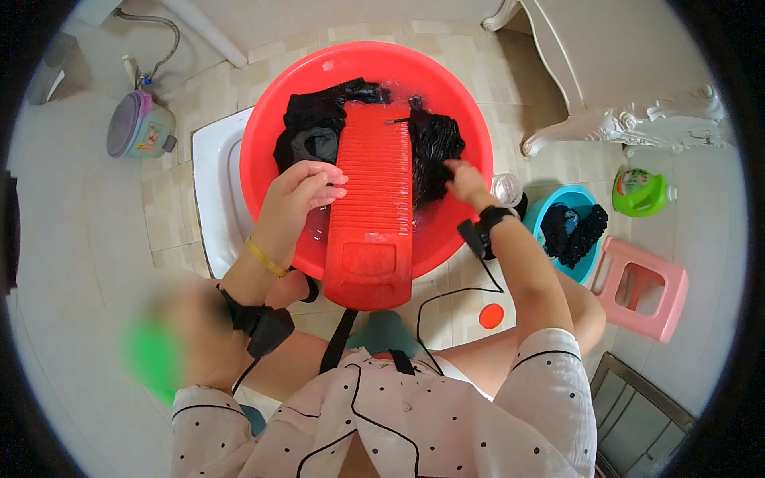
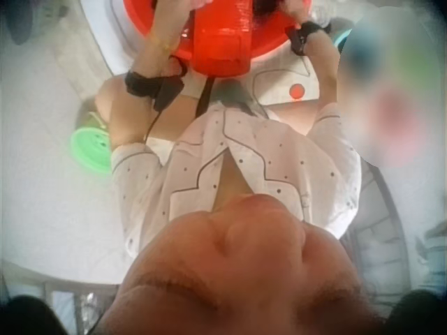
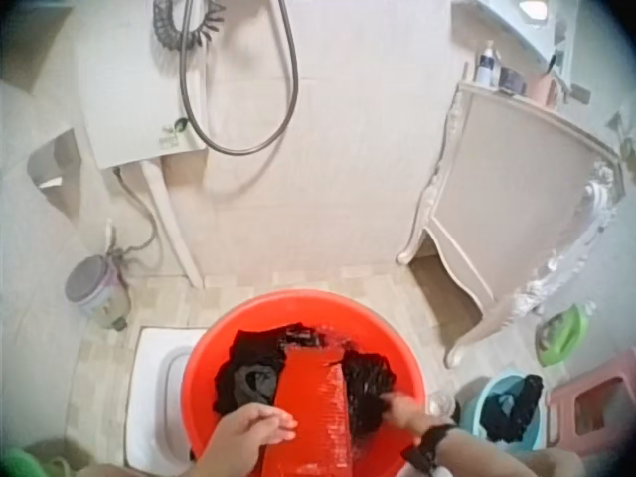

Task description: The person is hand washing black clothing in a red basin with a washboard.

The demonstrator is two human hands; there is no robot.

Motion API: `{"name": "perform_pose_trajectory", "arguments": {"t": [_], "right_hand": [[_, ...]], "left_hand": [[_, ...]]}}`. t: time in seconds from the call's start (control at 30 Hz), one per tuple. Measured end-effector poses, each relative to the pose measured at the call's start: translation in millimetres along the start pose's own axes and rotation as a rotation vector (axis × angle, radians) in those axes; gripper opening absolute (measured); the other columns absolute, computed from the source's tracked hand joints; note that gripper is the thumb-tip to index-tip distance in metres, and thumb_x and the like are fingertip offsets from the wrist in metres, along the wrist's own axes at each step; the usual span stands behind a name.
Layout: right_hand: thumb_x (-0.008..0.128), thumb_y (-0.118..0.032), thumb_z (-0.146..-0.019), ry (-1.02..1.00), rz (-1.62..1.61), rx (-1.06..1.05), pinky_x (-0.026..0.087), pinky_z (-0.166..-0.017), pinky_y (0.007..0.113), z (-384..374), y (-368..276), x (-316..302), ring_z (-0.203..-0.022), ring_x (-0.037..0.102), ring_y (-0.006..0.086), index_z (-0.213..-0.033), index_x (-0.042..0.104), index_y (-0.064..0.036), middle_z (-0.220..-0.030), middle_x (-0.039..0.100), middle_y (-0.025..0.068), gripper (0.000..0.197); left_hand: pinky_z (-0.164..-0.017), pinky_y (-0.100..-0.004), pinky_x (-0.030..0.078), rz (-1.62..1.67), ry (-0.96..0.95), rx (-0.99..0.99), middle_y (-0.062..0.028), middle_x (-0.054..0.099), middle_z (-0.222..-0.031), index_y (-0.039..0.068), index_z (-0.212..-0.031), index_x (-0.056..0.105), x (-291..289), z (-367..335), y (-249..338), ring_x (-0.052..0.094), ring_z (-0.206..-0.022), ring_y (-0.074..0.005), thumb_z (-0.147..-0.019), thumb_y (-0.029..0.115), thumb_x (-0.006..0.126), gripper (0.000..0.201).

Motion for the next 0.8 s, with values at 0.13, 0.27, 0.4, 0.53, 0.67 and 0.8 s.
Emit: {"name": "perform_pose_trajectory", "arguments": {"t": [0.13,0.27,0.4,0.53,0.67,0.8], "right_hand": [[0.067,-0.022,-0.078,-0.384,0.366,-0.089,0.036,-0.105,0.047,22.7,-73.7,65.8,-0.136,0.025,0.0419,-0.140,0.038,-0.0300,-0.152,0.019,0.0126,0.069],[0.063,-0.029,-0.083,-0.558,0.536,0.089,0.033,-0.107,0.049,-3.5,-6.6,95.1,-0.140,0.015,0.0402,-0.142,0.034,-0.0394,-0.157,0.001,-0.0008,0.066],[0.057,-0.027,-0.087,-0.526,0.541,0.064,0.037,-0.105,0.049,-44.8,3.4,90.1,-0.139,0.017,0.0428,-0.135,0.046,-0.0329,-0.156,0.011,0.0011,0.050],[0.047,-0.022,-0.092,-0.220,0.622,0.095,0.048,-0.091,0.040,-31.2,-9.3,94.2,-0.128,0.039,0.0348,-0.129,0.052,-0.0273,-0.145,0.034,0.0116,0.038],[0.049,-0.013,-0.087,-0.300,0.643,0.040,0.053,-0.079,0.041,-6.4,-3.5,114.5,-0.108,0.057,0.0320,-0.107,0.066,-0.0133,-0.120,0.057,0.0181,0.026],[0.052,-0.016,-0.082,-0.279,0.167,0.123,0.051,-0.084,0.045,9.4,-11.5,56.1,-0.097,0.062,0.0380,-0.096,0.069,-0.0027,-0.107,0.064,0.0207,0.025]], "left_hand": [[-0.085,-0.0272,0.047,0.040,0.002,-0.028,-0.0083,0.063,-0.099,0.001,-0.101,0.059,-4.4,0.6,-4.0,0.062,-0.091,-0.0153,-0.093,0.011,0.045,0.019],[-0.086,-0.0272,0.046,0.072,-0.054,-0.074,-0.0067,0.063,-0.098,0.000,-0.101,0.059,16.1,-5.9,-4.9,0.060,-0.091,-0.0137,-0.094,0.009,0.046,0.017],[-0.086,-0.0269,0.047,0.106,-0.052,-0.099,-0.0058,0.062,-0.097,-0.001,-0.101,0.058,16.7,-9.9,-8.5,0.058,-0.092,-0.0127,-0.095,0.008,0.047,0.015],[-0.086,-0.0265,0.047,0.112,-0.057,-0.074,-0.0069,0.062,-0.098,-0.001,-0.101,0.058,17.3,-8.0,-11.9,0.059,-0.091,-0.0132,-0.095,0.007,0.047,0.015],[-0.086,-0.0283,0.047,0.049,-0.111,-0.027,-0.0095,0.064,-0.098,0.000,-0.101,0.059,29.4,-13.8,-11.5,0.061,-0.092,-0.0155,-0.095,0.014,0.046,0.020],[-0.085,-0.0287,0.048,0.011,-0.125,0.049,-0.0110,0.065,-0.097,-0.001,-0.100,0.059,20.7,-10.6,-14.0,0.062,-0.089,-0.0155,-0.094,0.014,0.047,0.021]]}}
Point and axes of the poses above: each hand's wrist, its own z-axis away from the middle knuckle, its own x-axis out of the palm, y = z × x, the point moved 10 cm from there along -z, towards the middle knuckle
